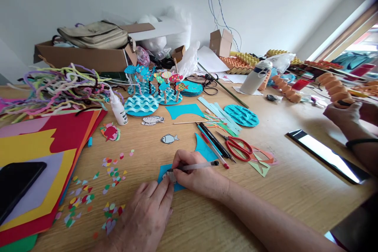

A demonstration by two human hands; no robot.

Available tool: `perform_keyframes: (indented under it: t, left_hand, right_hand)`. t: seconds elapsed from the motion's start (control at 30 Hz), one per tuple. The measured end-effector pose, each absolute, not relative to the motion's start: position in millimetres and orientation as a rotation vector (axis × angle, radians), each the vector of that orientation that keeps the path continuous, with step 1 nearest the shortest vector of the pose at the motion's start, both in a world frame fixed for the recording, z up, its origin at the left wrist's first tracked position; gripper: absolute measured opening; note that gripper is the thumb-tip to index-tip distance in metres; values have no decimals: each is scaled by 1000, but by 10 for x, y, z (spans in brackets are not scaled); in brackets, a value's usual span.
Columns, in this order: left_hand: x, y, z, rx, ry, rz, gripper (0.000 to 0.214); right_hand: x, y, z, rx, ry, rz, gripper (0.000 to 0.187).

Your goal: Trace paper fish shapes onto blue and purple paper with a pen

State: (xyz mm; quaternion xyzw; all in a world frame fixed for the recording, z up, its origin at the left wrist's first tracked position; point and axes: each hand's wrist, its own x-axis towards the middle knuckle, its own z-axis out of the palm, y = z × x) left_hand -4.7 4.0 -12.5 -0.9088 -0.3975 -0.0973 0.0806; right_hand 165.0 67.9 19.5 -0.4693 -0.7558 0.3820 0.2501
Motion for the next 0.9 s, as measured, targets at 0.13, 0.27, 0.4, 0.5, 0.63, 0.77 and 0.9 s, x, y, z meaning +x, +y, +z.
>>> perform_keyframes:
  t: [0.13,0.27,0.4,0.5,0.63,0.77,0.9]
  left_hand:
    - [-36,47,-132,-2716,-1164,-334,37]
    - [-35,51,-128,-2714,-1173,-375,37]
    - [-39,45,-115,-2734,-1178,-367,36]
    - [-35,41,-109,-2733,-1189,-353,34]
    - [-28,40,-113,-2732,-1193,-339,34]
    - [-33,43,-109,-2742,-1199,-347,35]
    - [-39,44,-107,-2741,-1185,-364,36]
  right_hand:
    - [1629,692,147,-1278,-2071,1041,10]
    - [1613,698,139,-1275,-2089,1045,9]
    - [1605,690,164,-1279,-2099,1072,9]
    - [1600,684,170,-1279,-2109,1075,10]
    - [1599,681,162,-1278,-2126,1058,9]
    - [1604,679,166,-1287,-2136,1059,9]
    - [1611,681,179,-1302,-2126,1050,10]
